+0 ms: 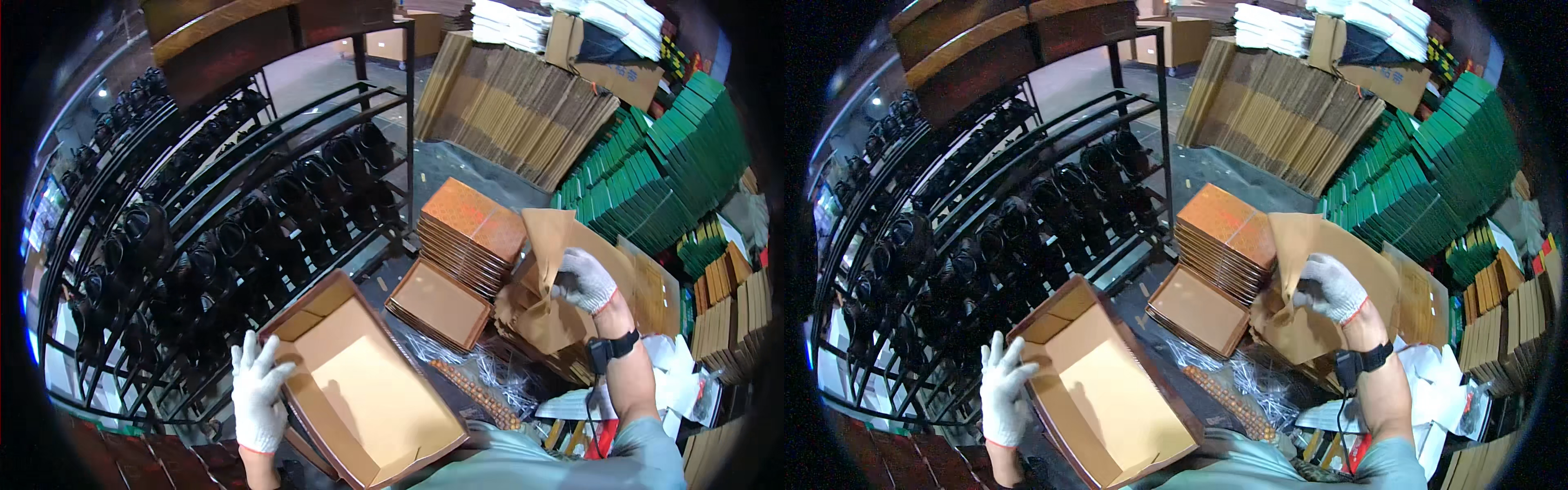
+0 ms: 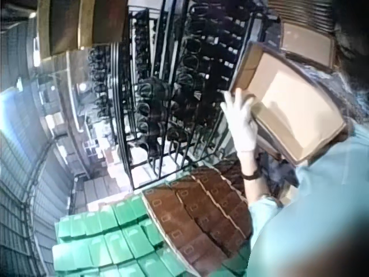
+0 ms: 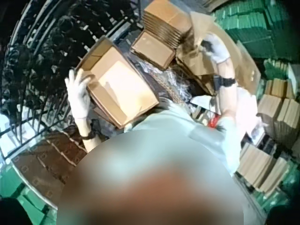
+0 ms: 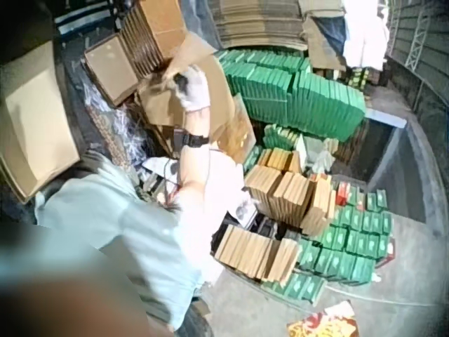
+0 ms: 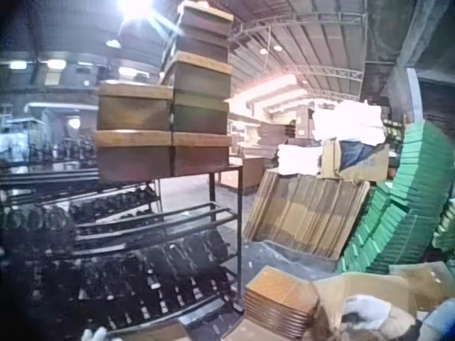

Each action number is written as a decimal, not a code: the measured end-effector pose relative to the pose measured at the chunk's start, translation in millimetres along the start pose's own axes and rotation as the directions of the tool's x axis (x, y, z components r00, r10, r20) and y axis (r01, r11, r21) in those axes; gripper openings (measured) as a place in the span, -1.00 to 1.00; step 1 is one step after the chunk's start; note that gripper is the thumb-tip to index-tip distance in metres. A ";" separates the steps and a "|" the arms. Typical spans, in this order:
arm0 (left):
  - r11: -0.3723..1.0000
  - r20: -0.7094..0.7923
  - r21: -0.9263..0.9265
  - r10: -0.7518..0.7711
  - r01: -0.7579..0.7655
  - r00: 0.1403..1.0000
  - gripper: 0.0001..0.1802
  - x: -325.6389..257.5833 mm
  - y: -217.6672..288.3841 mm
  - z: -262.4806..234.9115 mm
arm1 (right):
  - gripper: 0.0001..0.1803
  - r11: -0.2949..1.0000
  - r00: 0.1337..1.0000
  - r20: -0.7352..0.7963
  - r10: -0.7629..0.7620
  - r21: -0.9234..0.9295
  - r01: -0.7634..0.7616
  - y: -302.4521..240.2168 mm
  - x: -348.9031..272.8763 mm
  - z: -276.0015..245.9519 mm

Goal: The recorder assembles a large cardboard carton, tapes it shut, and then packs individual shoe boxes into it after placing shoes and paper inside them.

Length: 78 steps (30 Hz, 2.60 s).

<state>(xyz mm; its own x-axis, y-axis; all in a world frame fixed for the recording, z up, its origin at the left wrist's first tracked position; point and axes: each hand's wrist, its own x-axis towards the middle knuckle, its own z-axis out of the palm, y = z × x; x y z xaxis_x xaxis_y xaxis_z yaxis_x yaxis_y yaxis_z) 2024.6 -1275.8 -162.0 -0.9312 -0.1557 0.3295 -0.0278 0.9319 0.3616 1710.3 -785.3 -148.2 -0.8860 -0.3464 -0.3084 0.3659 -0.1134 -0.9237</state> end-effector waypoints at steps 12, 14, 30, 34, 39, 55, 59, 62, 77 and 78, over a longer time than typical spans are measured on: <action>-0.007 0.292 -0.942 -0.504 0.335 0.813 -0.66 12.9 66.1 -15.4 | -0.52 0.190 0.367 0.806 -0.465 -0.313 0.930 -58.9 60.0 462.3; 0.108 0.298 -0.882 -0.625 0.458 0.721 -0.60 -36.2 30.7 -14.1 | -0.38 0.021 0.159 0.771 -0.616 -0.186 0.982 -30.6 88.6 553.6; -0.142 0.191 -0.980 -0.850 0.137 0.491 -0.64 -137.3 -30.6 12.5 | -0.78 -0.097 -0.189 0.976 -0.112 0.179 0.979 -42.0 92.7 549.3; -0.039 0.131 -0.982 -0.847 0.186 0.515 -0.57 -126.6 -28.5 -27.8 | -0.58 0.549 0.604 0.792 -0.088 -0.468 0.693 -36.0 -24.6 403.6; 0.572 0.025 -0.735 -0.514 0.365 0.857 -0.30 -86.5 27.6 10.2 | -0.71 0.369 0.575 0.817 0.046 -0.549 0.750 -44.2 -66.4 355.6; 0.939 -0.112 -0.216 -0.295 0.266 0.949 0.04 -15.4 24.4 -4.9 | -0.58 0.490 0.627 0.575 -0.525 -0.398 0.775 102.6 83.4 341.6; 0.981 0.230 0.018 -0.194 0.195 0.954 0.05 24.3 19.1 38.7 | -0.36 -0.004 0.952 0.271 -0.140 -0.962 0.273 356.5 210.2 113.6; 0.968 0.215 -0.047 -0.233 0.248 0.949 0.05 18.3 22.4 22.9 | -0.47 -0.065 0.969 0.025 0.247 -0.997 0.042 446.0 197.0 34.5; 0.948 -0.037 -0.233 -0.232 0.217 0.972 -0.13 -18.6 42.5 12.5 | -0.68 0.722 0.938 -0.051 -0.343 -0.653 0.229 201.9 121.2 60.4; 0.894 -0.078 -0.324 -0.352 0.310 0.933 -0.11 -45.2 44.9 11.6 | -0.61 0.968 0.985 0.009 -0.175 -0.180 0.174 153.1 87.9 79.9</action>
<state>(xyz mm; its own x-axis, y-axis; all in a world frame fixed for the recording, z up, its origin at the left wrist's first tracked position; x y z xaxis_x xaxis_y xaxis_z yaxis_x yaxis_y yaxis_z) 2061.2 -1223.1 -170.7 -0.8303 -0.4990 0.2482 -0.1963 0.6787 0.7077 1711.2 -907.5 -298.5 -0.9336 -0.3297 -0.1400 0.1492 -0.0026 -0.9888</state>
